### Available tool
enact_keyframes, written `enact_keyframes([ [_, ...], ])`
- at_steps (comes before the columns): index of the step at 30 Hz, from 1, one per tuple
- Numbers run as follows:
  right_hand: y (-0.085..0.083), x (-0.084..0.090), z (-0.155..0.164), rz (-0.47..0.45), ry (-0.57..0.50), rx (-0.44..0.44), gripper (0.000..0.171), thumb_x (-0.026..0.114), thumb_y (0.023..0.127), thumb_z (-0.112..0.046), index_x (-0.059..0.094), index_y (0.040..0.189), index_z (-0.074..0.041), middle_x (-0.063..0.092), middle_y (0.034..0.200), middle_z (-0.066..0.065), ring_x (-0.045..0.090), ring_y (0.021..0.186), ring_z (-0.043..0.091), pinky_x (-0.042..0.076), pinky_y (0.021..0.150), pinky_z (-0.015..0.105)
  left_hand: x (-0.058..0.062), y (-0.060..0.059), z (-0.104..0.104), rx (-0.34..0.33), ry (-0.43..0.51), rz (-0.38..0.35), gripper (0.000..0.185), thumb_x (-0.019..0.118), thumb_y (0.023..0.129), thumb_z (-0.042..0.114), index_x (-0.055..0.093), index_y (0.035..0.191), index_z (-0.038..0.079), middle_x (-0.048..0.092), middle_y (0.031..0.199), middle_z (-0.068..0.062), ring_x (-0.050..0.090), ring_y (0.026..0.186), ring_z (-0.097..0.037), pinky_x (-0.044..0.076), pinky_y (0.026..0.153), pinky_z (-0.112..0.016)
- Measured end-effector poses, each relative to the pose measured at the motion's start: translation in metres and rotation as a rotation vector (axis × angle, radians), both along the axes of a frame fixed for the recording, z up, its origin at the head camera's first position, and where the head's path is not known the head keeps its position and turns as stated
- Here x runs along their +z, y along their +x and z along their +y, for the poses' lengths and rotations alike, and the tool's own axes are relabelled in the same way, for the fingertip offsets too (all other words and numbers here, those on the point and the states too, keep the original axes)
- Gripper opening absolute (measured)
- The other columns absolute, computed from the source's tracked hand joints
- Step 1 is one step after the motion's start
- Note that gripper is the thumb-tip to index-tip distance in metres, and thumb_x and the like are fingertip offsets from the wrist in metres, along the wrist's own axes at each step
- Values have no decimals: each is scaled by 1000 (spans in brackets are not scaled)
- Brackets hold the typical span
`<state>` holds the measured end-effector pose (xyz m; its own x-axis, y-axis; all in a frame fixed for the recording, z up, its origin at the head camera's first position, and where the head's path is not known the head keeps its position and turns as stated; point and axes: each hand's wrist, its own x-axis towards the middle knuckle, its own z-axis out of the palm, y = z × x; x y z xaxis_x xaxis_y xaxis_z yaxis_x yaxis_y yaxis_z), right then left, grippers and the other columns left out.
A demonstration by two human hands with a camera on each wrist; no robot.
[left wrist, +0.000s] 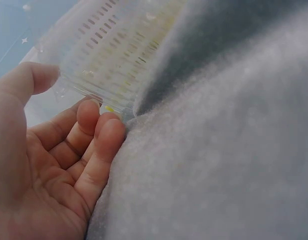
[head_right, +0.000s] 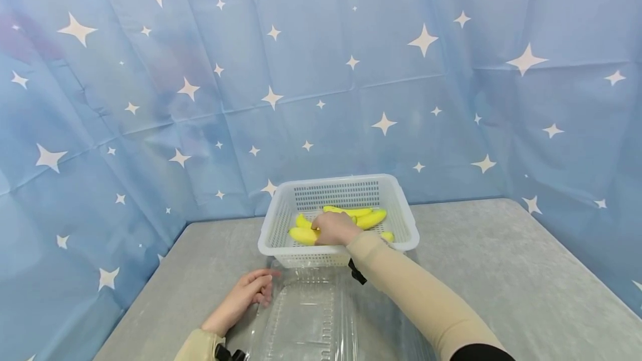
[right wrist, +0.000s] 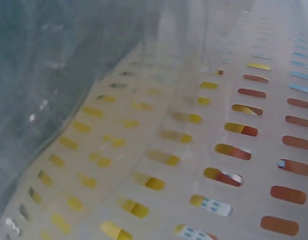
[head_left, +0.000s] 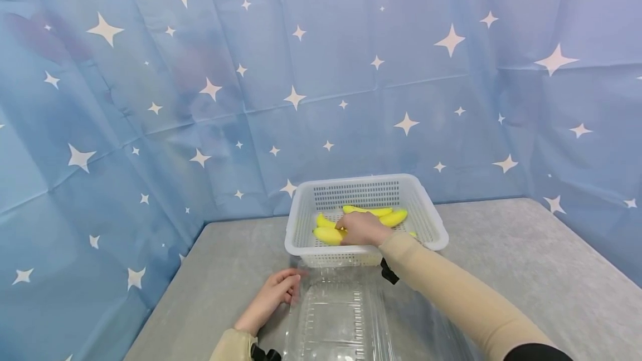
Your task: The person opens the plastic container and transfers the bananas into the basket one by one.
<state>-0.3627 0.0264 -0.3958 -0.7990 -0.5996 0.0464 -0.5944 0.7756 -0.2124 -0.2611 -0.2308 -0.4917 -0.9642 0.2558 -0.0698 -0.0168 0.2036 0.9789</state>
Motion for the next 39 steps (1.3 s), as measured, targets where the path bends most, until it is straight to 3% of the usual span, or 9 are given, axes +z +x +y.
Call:
enact_keyframes([
  [7,2,1,-3,-20,5,-15,30,72,83,-20,73,112,-13,69,112,2,62,104,22,45,87,49,0,0,-1,4,9,-1,42,55,98,30,62,123,-3,56,75,-1,53,66,-11,51,59,-26],
  [22,2,1,-2,-55,6,-27,28,69,85,-16,74,112,-14,68,115,1,60,109,23,44,90,50,5,3,0,0,3,6,42,54,98,27,59,125,-6,55,74,-1,53,64,-11,49,57,-25],
  [39,4,0,-2,-25,15,-12,26,69,85,-13,75,110,-13,69,113,2,62,106,23,47,86,46,2,1,-1,1,-6,7,42,54,98,28,60,123,-6,55,74,0,53,63,-11,50,58,-25],
])
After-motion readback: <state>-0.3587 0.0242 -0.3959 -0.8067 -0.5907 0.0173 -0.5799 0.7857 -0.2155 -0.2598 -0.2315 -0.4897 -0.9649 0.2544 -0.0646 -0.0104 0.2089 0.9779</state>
